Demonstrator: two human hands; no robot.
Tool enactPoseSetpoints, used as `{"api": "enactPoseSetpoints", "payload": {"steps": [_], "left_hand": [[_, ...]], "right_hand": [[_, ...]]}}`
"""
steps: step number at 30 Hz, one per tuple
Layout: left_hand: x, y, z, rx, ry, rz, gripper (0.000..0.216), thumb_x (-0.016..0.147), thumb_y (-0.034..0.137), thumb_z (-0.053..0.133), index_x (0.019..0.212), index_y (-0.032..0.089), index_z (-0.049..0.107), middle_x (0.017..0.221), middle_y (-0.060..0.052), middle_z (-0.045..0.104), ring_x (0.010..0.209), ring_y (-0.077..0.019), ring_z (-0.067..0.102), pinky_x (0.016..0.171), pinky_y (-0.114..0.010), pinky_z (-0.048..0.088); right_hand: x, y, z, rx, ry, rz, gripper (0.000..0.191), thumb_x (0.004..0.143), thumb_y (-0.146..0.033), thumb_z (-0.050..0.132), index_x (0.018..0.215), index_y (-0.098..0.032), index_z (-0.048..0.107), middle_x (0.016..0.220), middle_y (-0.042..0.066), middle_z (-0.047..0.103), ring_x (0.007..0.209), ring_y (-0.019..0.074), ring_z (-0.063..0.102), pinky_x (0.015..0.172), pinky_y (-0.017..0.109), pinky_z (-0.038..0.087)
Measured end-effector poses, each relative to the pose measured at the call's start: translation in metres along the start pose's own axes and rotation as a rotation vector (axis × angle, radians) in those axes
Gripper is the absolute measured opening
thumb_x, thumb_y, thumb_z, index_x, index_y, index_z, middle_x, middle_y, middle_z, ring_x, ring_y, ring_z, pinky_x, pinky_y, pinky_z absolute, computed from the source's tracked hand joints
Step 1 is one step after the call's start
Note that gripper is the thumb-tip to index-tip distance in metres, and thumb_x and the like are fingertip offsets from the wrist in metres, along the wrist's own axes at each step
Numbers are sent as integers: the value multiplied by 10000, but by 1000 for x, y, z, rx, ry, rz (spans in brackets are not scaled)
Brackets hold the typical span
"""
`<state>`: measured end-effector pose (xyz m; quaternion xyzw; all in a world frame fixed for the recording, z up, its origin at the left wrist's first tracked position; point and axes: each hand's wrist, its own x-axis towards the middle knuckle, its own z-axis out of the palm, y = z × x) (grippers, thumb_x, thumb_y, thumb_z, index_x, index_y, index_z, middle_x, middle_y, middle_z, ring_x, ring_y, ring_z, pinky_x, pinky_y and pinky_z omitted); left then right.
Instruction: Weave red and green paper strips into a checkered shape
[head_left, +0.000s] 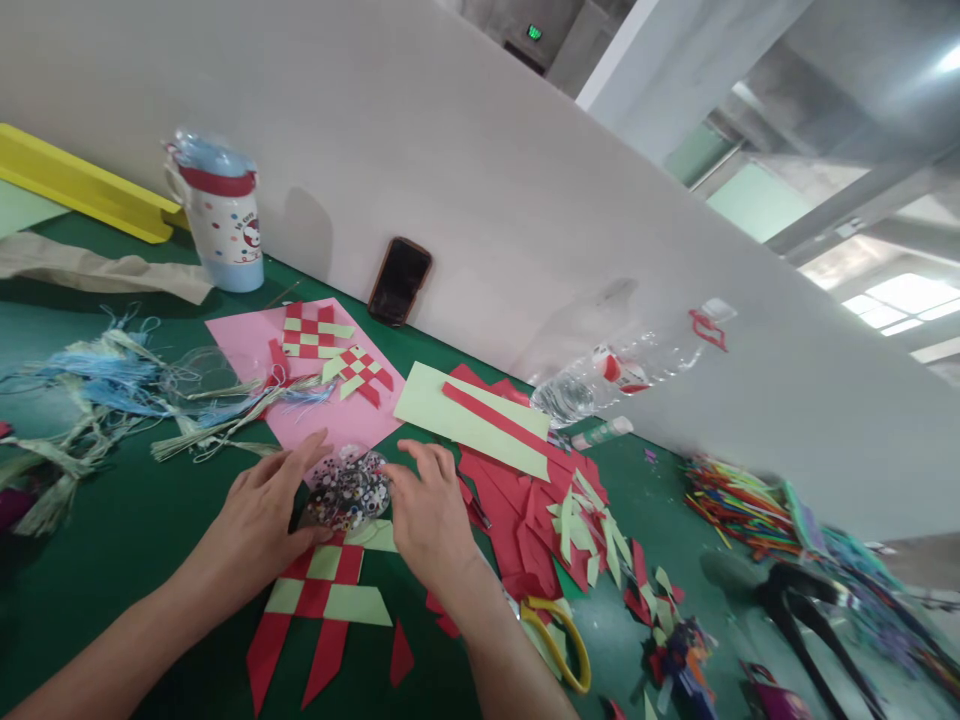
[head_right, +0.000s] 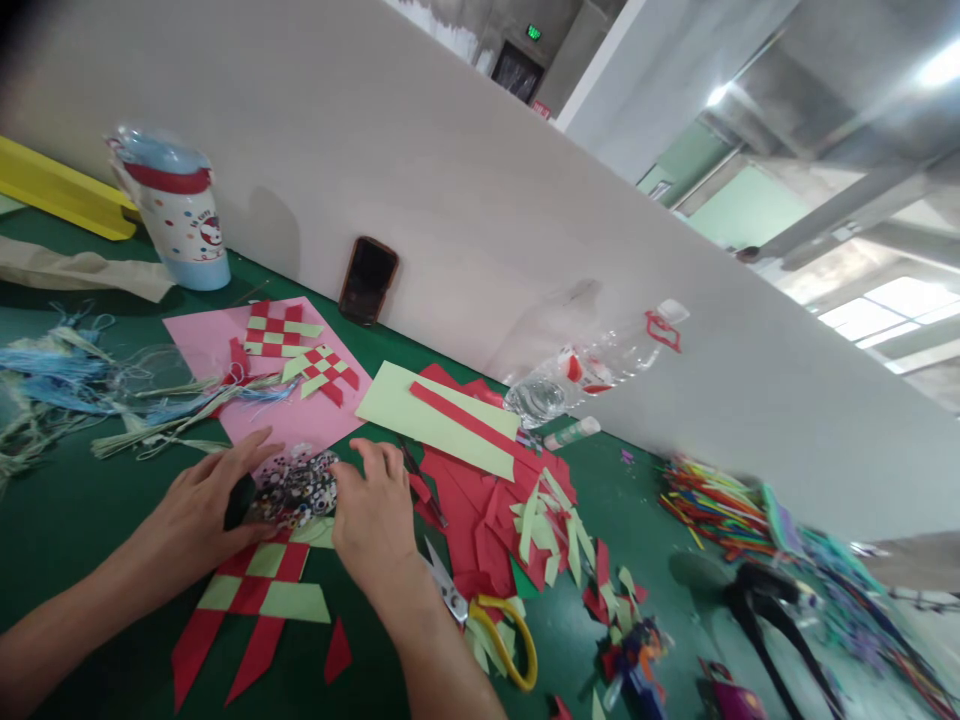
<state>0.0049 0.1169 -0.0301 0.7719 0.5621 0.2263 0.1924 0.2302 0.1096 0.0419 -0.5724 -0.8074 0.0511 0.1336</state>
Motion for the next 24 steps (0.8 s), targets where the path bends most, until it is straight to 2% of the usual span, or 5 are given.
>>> {"api": "enactPoseSetpoints", "payload": {"steps": [6, 10, 15, 21, 24], "left_hand": [[1, 0, 0, 11, 10, 13, 910, 823, 274, 690, 1600, 341, 221, 1579, -69, 544, 1380, -386, 535, 1050, -522, 463], [1, 0, -1, 13, 0, 11, 917, 830, 277, 691, 1603, 328, 200, 1586, -87, 535, 1385, -386, 534, 1057, -532, 459], [1, 0, 0, 6, 10, 18, 875, 827, 286, 702, 1582, 338, 262, 1622, -72, 494, 1393, -385, 530, 1052, -519, 465], [0, -1, 2, 7, 9, -7, 924, 833, 306, 698, 1617, 351, 212, 1560, -61, 565, 1388, -386, 529, 1047, -514, 464], [0, 0, 1, 0, 5, -5, 924, 838, 320, 697, 1620, 351, 207, 1569, -60, 555, 1384, -382, 533, 1051, -510, 460]], "right_hand": [[14, -5, 0, -12, -67, 27, 339, 988, -115, 513, 1210, -199, 756, 1411, 132, 598, 1264, 342, 460, 1065, 514, 482], [15, -4, 2, -3, -83, 20, 312, 967, -99, 526, 1129, -187, 779, 1420, 138, 591, 1289, 351, 453, 1071, 517, 476], [13, 1, 2, 13, -40, 13, 310, 933, -61, 535, 1102, -155, 777, 1387, 153, 596, 1276, 339, 459, 1089, 491, 460], [12, 6, 2, 45, 49, 0, 380, 904, -10, 511, 1152, -149, 762, 1359, 153, 595, 1263, 306, 468, 1093, 447, 453], [11, 6, 4, 56, 72, -10, 381, 912, -13, 500, 1145, -149, 769, 1345, 153, 602, 1249, 306, 470, 1078, 446, 462]]}}
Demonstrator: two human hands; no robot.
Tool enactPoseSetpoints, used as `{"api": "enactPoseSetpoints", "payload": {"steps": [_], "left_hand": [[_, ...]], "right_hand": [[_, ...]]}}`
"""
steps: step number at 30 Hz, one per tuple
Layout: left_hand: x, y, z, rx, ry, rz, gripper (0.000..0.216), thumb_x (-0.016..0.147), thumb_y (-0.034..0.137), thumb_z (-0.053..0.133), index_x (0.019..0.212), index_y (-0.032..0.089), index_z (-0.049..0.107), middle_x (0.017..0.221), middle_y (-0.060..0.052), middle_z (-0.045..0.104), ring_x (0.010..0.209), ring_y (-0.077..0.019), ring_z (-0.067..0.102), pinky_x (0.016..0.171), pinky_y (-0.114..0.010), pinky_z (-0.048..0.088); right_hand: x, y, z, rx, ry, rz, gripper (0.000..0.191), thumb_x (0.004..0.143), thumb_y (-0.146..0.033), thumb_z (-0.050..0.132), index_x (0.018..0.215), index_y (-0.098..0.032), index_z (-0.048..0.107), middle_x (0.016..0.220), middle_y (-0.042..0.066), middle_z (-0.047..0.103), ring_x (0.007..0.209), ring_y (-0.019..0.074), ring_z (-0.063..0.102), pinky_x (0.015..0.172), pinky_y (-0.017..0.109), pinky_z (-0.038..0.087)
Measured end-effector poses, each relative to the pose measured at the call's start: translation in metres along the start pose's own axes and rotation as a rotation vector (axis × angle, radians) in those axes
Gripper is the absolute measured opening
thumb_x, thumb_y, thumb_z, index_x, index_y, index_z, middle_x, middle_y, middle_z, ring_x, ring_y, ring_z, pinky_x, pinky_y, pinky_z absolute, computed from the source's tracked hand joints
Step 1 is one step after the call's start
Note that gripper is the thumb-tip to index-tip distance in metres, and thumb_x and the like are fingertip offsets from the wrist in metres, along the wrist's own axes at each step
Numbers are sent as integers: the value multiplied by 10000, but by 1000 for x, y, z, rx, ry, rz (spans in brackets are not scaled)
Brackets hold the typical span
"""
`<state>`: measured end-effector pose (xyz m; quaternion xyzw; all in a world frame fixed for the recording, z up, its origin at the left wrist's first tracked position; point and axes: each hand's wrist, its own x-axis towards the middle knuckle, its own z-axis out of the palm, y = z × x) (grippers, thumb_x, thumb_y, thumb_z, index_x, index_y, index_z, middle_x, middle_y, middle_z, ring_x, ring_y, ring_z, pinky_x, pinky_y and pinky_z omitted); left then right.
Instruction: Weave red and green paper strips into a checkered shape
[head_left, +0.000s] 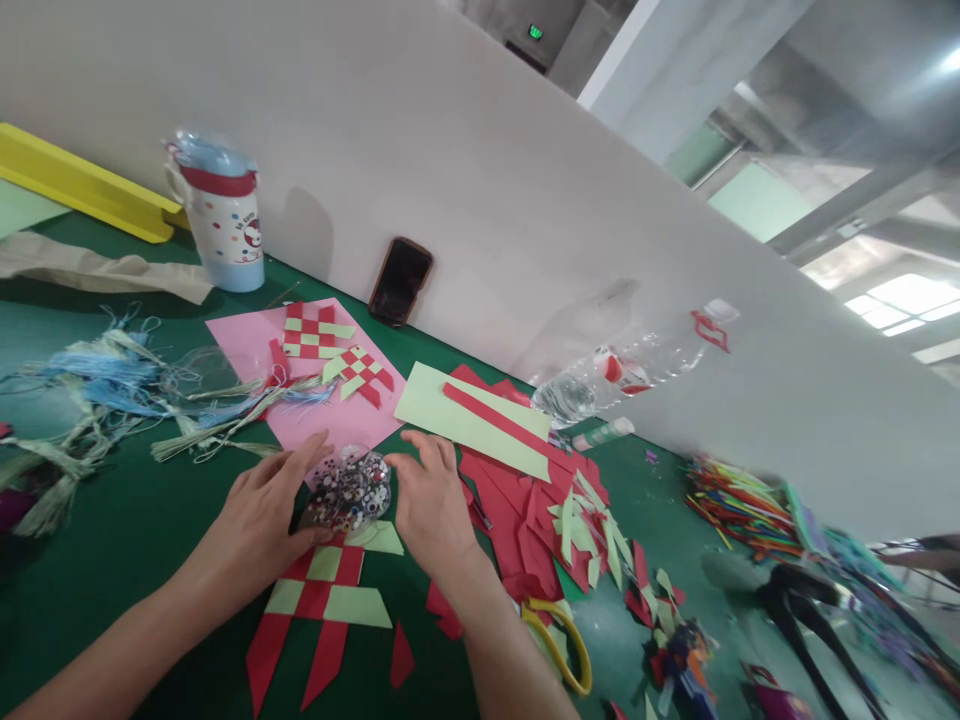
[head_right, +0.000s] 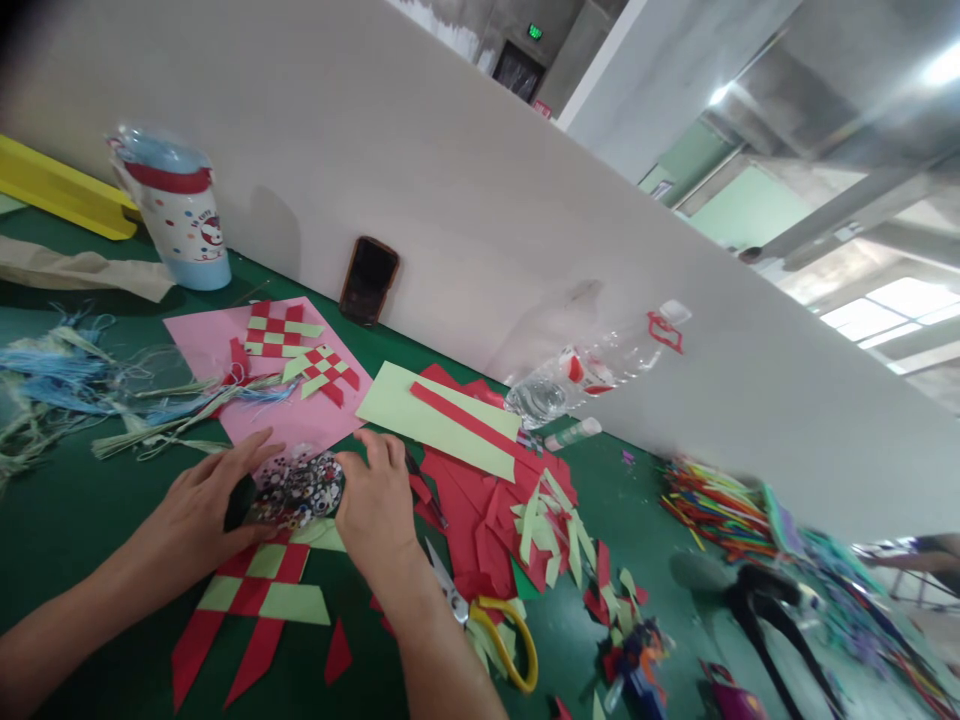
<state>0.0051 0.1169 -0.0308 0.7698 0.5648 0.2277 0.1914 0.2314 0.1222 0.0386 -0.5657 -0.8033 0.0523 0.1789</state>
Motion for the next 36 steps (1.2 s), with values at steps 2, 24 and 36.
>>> {"api": "enactPoseSetpoints", "payload": {"steps": [2, 24, 36], "left_hand": [[0, 0, -1, 2, 3, 10, 901, 839, 317, 698, 1608, 344, 229, 1605, -67, 514, 1383, -378, 536, 1055, -511, 457], [0, 0, -2, -4, 5, 21, 856, 858, 311, 658, 1606, 316, 242, 1548, -91, 574, 1376, -380, 539, 1054, -530, 465], [1, -1, 0, 20, 0, 12, 866, 863, 324, 667, 1606, 327, 221, 1609, -87, 506, 1381, -380, 535, 1063, -520, 456]], "right_hand": [[0, -1, 2, -3, -9, -16, 379, 921, -29, 511, 1163, -163, 771, 1353, 145, 601, 1243, 312, 465, 1076, 455, 463], [3, -3, -1, -36, -139, -17, 437, 874, 23, 523, 1151, -198, 779, 1457, 123, 559, 1306, 312, 439, 1122, 470, 439], [2, 3, -4, 35, -13, -14, 374, 913, 8, 503, 1128, -141, 770, 1344, 160, 615, 1276, 303, 475, 1102, 439, 454]]}}
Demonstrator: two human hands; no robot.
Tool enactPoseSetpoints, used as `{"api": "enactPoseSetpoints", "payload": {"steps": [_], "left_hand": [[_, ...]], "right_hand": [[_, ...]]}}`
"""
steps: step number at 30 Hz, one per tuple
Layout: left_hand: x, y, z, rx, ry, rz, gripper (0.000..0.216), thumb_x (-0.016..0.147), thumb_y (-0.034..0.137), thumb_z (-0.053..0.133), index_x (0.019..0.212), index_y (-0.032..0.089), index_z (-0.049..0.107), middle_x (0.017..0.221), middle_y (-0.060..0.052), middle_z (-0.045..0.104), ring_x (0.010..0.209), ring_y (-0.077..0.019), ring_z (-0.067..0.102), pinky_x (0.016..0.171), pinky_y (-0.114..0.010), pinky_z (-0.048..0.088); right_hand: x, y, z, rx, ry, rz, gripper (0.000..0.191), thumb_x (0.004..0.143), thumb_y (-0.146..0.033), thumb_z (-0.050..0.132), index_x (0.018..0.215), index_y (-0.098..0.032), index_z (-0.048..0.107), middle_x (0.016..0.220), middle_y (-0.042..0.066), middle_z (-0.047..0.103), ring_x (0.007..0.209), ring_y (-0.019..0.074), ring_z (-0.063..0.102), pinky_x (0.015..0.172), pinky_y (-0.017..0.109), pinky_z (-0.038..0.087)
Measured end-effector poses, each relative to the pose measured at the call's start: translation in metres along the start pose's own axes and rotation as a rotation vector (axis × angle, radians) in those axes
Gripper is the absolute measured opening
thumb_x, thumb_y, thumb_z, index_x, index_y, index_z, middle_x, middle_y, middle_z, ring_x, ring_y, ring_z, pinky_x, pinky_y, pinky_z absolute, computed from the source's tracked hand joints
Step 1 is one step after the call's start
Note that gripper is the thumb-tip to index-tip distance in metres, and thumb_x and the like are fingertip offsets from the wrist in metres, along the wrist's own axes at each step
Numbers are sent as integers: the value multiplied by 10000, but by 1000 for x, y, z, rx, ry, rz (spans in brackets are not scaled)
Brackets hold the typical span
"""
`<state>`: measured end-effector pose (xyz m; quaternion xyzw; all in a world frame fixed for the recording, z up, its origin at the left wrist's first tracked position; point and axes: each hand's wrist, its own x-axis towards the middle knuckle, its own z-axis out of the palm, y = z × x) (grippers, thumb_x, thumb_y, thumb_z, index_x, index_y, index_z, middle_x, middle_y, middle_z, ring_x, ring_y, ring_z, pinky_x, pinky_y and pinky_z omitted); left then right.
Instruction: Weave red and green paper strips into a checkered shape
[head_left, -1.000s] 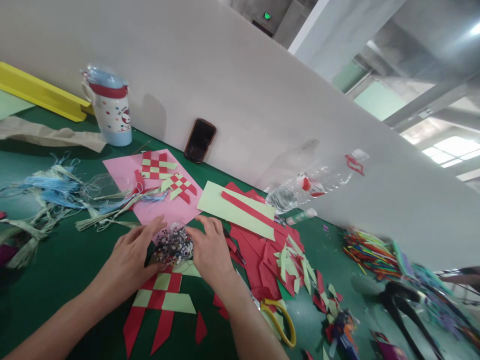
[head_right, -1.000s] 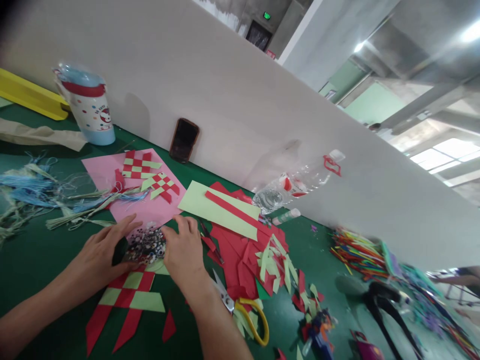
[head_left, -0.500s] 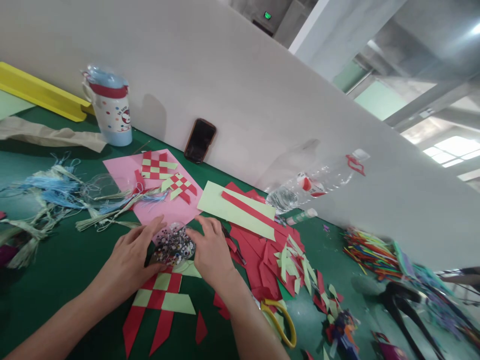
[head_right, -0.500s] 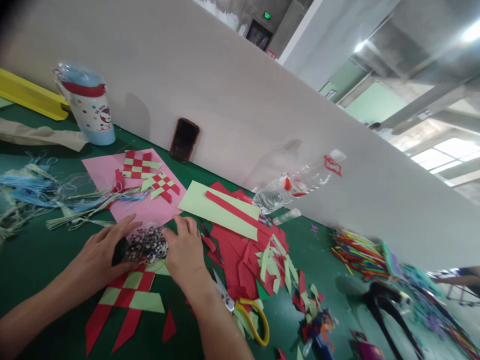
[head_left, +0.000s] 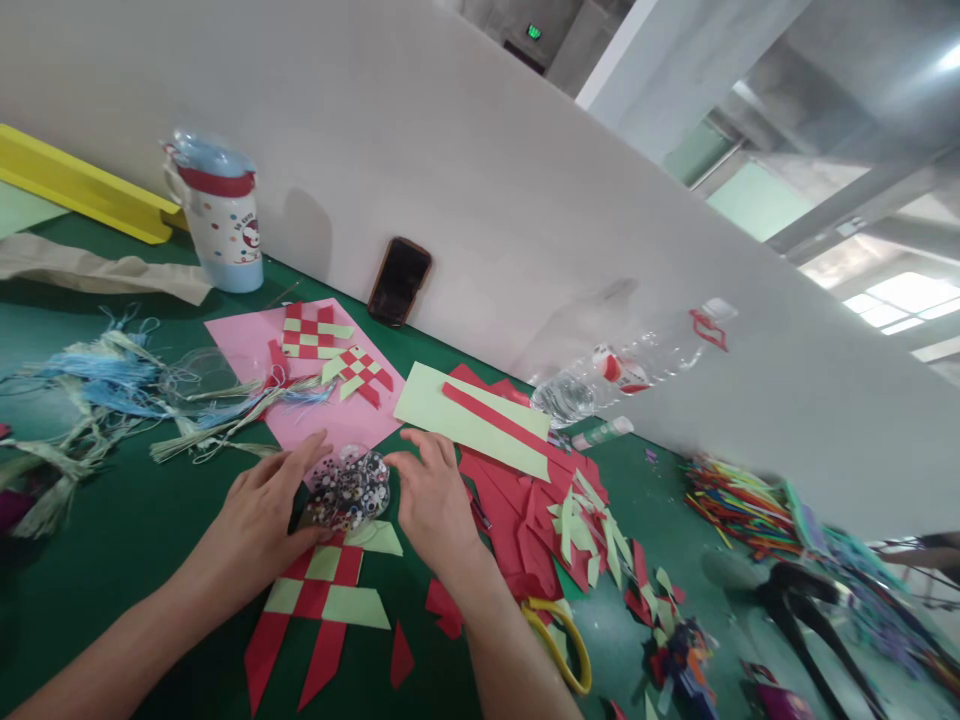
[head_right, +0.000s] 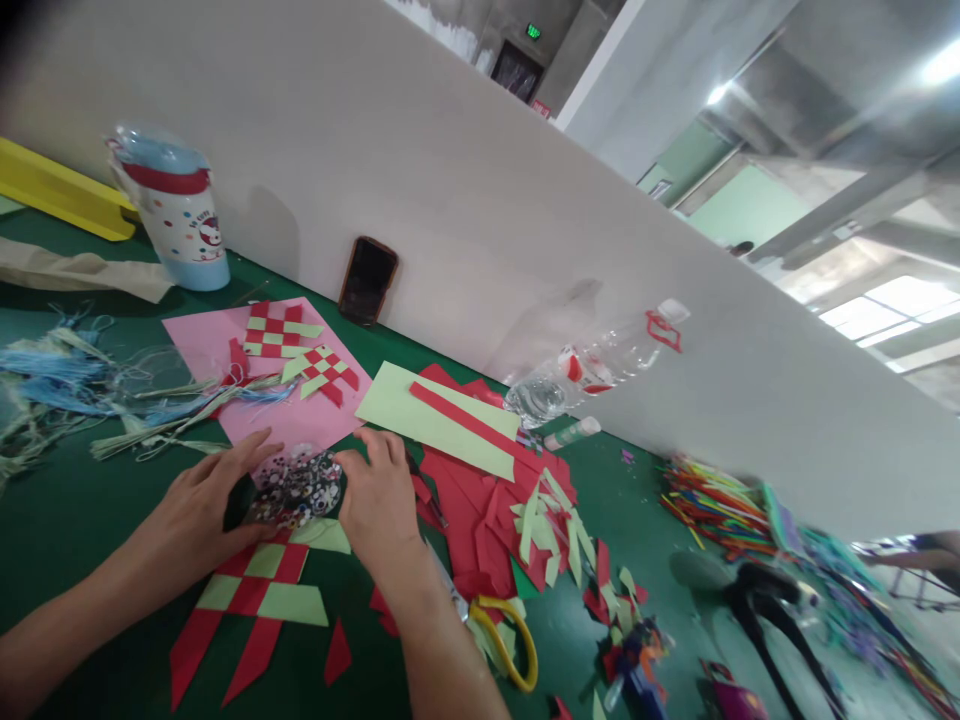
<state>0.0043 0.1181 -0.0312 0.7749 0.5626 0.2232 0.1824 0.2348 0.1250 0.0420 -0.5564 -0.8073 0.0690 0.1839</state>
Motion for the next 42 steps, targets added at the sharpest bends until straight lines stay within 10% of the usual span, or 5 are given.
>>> {"api": "enactPoseSetpoints", "payload": {"steps": [11, 42], "left_hand": [[0, 0, -1, -32, 24, 29, 825, 844, 318, 654, 1578, 304, 279, 1550, -97, 569, 1372, -383, 549, 1071, -537, 468], [0, 5, -7, -41, -17, 12, 860, 816, 318, 665, 1581, 290, 273, 1473, -107, 637, 1373, -394, 550, 1054, -536, 487]], "right_hand": [[24, -28, 3, -126, -231, -3, 507, 905, -56, 540, 1348, -251, 692, 1555, 123, 486, 1413, 355, 380, 1049, 504, 507], [60, -23, 13, -184, -306, -196, 216, 974, -136, 593, 1043, -204, 786, 1399, 70, 681, 1356, 320, 460, 1014, 477, 504]]}}
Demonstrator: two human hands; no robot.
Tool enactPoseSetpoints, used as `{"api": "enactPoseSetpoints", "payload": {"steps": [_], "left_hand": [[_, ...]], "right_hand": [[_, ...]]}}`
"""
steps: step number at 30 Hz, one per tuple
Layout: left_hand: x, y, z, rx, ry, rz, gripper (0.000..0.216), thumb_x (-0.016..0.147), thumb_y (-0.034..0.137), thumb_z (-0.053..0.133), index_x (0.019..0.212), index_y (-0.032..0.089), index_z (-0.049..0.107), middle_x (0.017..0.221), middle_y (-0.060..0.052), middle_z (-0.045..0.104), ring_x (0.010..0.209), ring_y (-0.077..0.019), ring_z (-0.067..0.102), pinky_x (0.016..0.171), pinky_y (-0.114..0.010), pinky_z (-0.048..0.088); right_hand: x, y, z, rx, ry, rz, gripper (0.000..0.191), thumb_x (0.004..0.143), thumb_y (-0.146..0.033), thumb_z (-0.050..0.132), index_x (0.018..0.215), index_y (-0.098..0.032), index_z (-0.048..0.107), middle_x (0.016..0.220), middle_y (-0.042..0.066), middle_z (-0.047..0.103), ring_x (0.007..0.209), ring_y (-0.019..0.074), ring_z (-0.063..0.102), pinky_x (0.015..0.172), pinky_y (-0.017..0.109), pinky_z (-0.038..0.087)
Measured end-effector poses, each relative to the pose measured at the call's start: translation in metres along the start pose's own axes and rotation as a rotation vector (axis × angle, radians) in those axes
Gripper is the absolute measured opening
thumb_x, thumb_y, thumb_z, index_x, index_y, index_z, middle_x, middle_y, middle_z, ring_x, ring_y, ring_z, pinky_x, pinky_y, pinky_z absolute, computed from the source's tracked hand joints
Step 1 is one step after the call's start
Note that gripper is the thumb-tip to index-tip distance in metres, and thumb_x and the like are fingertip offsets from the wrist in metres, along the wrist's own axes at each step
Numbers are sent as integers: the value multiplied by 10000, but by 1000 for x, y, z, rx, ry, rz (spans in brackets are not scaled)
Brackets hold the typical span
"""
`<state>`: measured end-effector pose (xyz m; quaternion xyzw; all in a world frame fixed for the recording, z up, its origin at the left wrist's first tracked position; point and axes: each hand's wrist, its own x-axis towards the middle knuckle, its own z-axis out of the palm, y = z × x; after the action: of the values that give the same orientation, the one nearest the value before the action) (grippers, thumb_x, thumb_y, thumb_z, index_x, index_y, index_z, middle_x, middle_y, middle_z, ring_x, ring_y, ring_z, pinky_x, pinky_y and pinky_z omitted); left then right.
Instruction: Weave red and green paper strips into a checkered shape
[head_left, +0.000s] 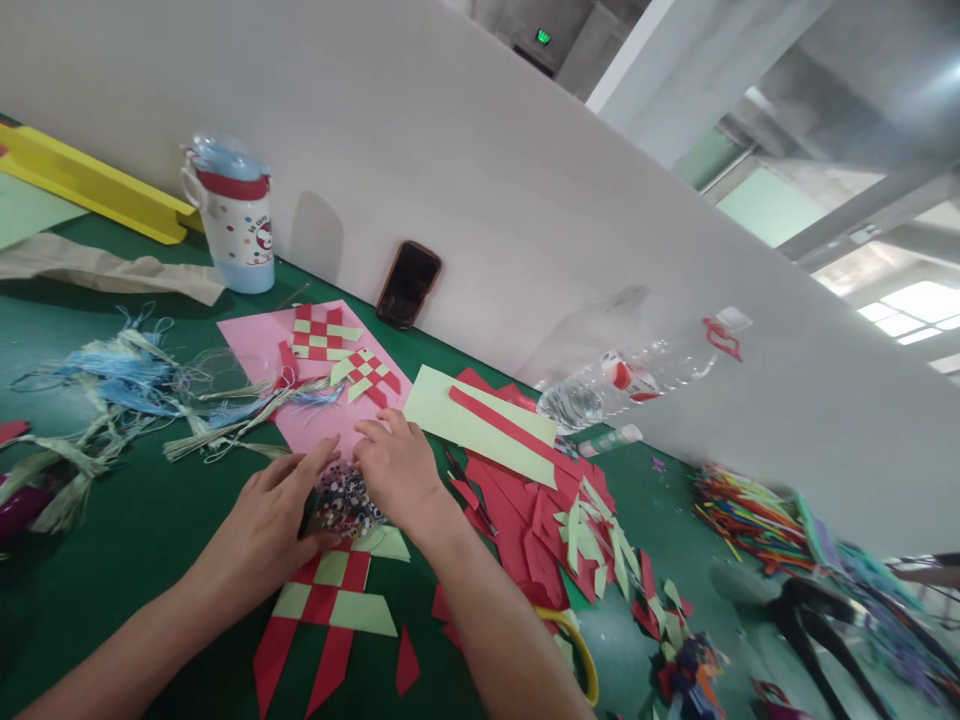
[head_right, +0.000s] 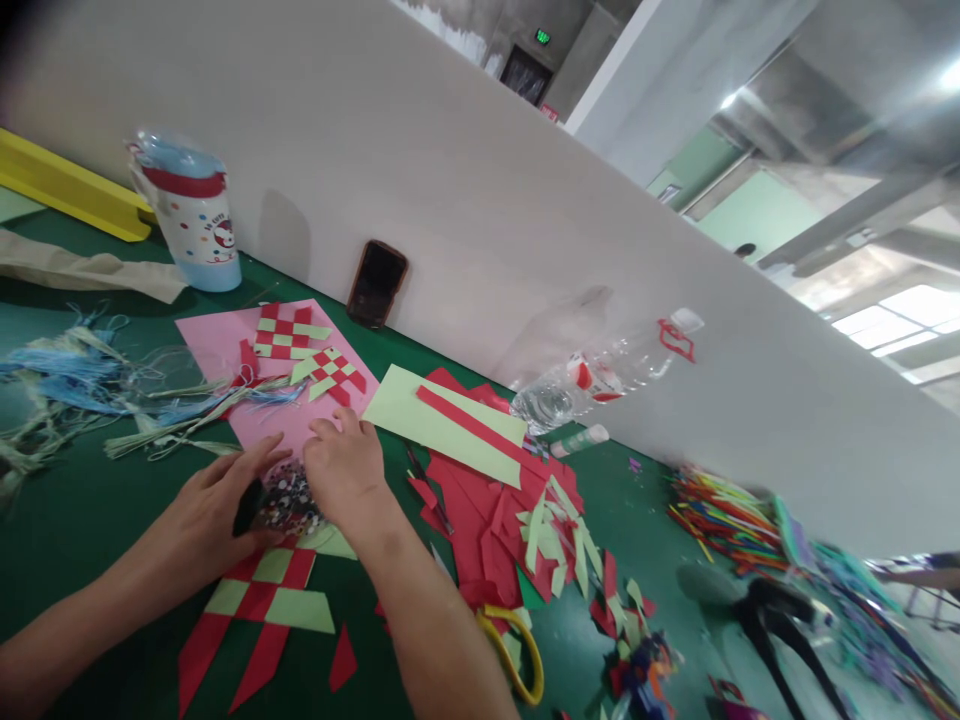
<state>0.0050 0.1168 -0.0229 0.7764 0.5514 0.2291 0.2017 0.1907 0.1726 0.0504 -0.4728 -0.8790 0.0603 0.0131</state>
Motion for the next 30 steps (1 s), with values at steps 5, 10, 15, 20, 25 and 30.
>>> {"api": "enactPoseSetpoints", "payload": {"steps": [5, 10, 15, 20, 25, 30], "left_hand": [[1, 1, -3, -2, 0, -10, 792, 860, 340, 652, 1565, 277, 297, 1511, -110, 607, 1360, -378, 565, 1040, -507, 507], [2, -1, -3, -13, 0, -6, 791, 855, 357, 682, 1551, 271, 316, 1560, -115, 562, 1356, -374, 573, 1067, -525, 498], [3, 2, -6, -23, -2, -18, 798, 837, 345, 679, 1552, 271, 332, 1518, -109, 601, 1352, -368, 576, 1047, -513, 516], [2, 3, -5, -15, 28, -10, 788, 820, 338, 676, 1542, 281, 365, 1447, -102, 656, 1334, -371, 594, 1016, -487, 534], [1, -2, 0, 4, 30, 8, 846, 822, 335, 673, 1578, 278, 297, 1430, -117, 667, 1332, -381, 592, 1023, -505, 523], [1, -4, 2, 17, 27, 18, 883, 842, 348, 673, 1604, 275, 234, 1445, -124, 655, 1345, -381, 578, 1040, -506, 506]], "right_hand": [[-5, 5, 2, 91, 13, 47, 220, 1041, -162, 551, 1073, -170, 768, 1326, 75, 708, 1304, 245, 532, 1088, 383, 457], [-12, 10, 3, 147, 38, 112, 230, 1053, -157, 549, 1046, -146, 779, 1296, 97, 710, 1261, 221, 565, 1110, 352, 434], [-13, 6, -6, 134, 11, 106, 214, 1033, -232, 610, 1104, -231, 812, 1389, 45, 681, 1337, 268, 486, 1094, 388, 455], [0, 3, -17, -50, -62, 48, 231, 1028, -278, 603, 1061, -289, 832, 1429, -10, 671, 1360, 327, 443, 1010, 459, 499], [11, 3, -14, -152, -94, -71, 263, 1014, -193, 567, 1041, -235, 825, 1474, 21, 641, 1411, 353, 395, 1033, 500, 471], [8, 4, -4, -90, -104, -65, 304, 1038, -167, 495, 1148, -176, 779, 1484, 65, 629, 1419, 345, 387, 1063, 513, 455]]}}
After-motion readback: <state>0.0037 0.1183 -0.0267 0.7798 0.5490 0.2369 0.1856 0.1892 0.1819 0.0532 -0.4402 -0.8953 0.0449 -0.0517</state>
